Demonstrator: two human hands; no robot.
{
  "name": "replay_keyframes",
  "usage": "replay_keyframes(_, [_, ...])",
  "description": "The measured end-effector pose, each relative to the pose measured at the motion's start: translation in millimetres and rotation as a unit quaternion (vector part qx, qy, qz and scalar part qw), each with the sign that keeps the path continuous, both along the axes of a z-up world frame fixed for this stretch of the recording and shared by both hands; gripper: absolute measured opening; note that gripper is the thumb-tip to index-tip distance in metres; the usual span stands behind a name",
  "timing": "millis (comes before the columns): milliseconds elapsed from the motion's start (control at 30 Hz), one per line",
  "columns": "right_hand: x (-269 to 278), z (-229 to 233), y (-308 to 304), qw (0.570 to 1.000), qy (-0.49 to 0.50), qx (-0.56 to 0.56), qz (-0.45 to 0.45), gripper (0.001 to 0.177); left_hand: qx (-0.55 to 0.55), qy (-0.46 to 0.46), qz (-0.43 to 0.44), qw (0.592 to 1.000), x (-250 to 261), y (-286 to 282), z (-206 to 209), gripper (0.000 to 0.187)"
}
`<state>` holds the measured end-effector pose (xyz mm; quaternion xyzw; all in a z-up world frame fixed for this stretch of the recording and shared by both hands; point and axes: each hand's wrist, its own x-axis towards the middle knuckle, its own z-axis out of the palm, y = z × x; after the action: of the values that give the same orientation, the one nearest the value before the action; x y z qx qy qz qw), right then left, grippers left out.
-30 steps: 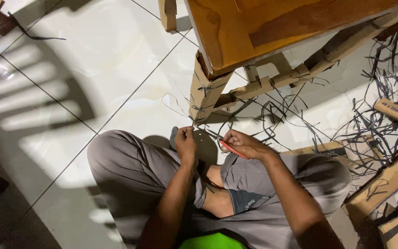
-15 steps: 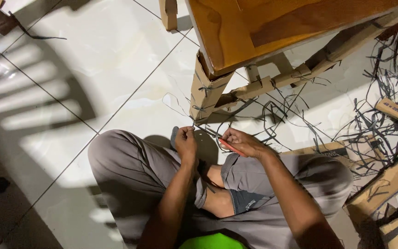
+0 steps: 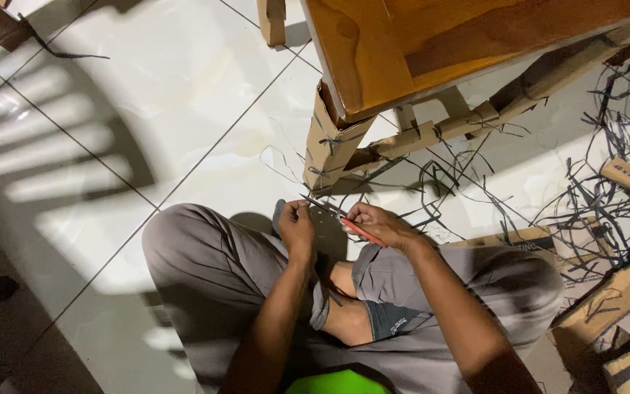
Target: Wrapping a wooden chair leg with cardboard and securing it with plastic ties using scissors
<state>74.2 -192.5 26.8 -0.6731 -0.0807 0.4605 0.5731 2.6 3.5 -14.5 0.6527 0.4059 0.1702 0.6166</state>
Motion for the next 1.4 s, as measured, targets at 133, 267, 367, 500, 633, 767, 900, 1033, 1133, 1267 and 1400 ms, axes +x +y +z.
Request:
replay_keyframes(133, [-3.1,14.6,5.6,1.0,0.005,0.004,-0.003,0.039,-0.002,0.013,0.01,1.0,-2.8,-1.8,6.5,0.013])
replay_keyframes(267, [-4.0,22.3,5.4,0.999,0.024,0.02,-0.012,0.038,0.008,0.026,0.001,1.0,-2.4,-1.4,7.7,0.012])
replay_keyframes(367, [-4.0,18.9,4.4,0.999,0.034,0.023,-0.014,0.037,0.013,0.03,-0.003,0.999,-1.3,0.3,-3.9,0.012])
replay_keyframes(500, [-4.3,27.7,2.9,0.998,0.041,0.031,-0.021,0.036,0.013,0.044,0.004,0.999,-3.1,-2.5,1.9,0.012])
replay_keyframes(633, [-6.3,26.7,5.9,0.999,0.028,0.016,-0.014,0.036,-0.011,0.027,0.009,1.0,-8.1,-0.8,5.8,0.014])
replay_keyframes(767, [-8.2,22.3,4.7,1.0,0.016,0.003,-0.008,0.037,-0.013,0.013,-0.001,1.0,-12.5,-4.3,26.1,0.014])
replay_keyframes(900, [-5.5,13.5,1.3,1.0,-0.004,-0.01,-0.006,0.04,-0.011,0.013,0.008,1.0,-12.3,-4.2,18.2,0.013])
replay_keyframes(1033, [-6.0,30.0,-4.6,0.998,-0.047,-0.036,0.016,0.037,-0.027,-0.002,0.0,1.0,-9.5,-4.4,12.5,0.012])
replay_keyframes(1133, [-1.0,25.1,-19.1,0.991,-0.082,-0.09,0.059,0.044,-0.05,-0.022,-0.02,0.998,-7.9,-6.7,1.2,0.011])
replay_keyframes(1267, [5.0,51.9,-34.7,0.967,-0.176,-0.172,0.071,0.04,-0.146,-0.056,-0.043,0.987,-10.4,-16.6,28.9,0.012])
replay_keyframes(1400, [20.6,53.2,-67.1,0.903,-0.298,-0.272,0.148,0.045,-0.167,-0.052,-0.123,0.977,-12.7,-20.8,58.0,0.011])
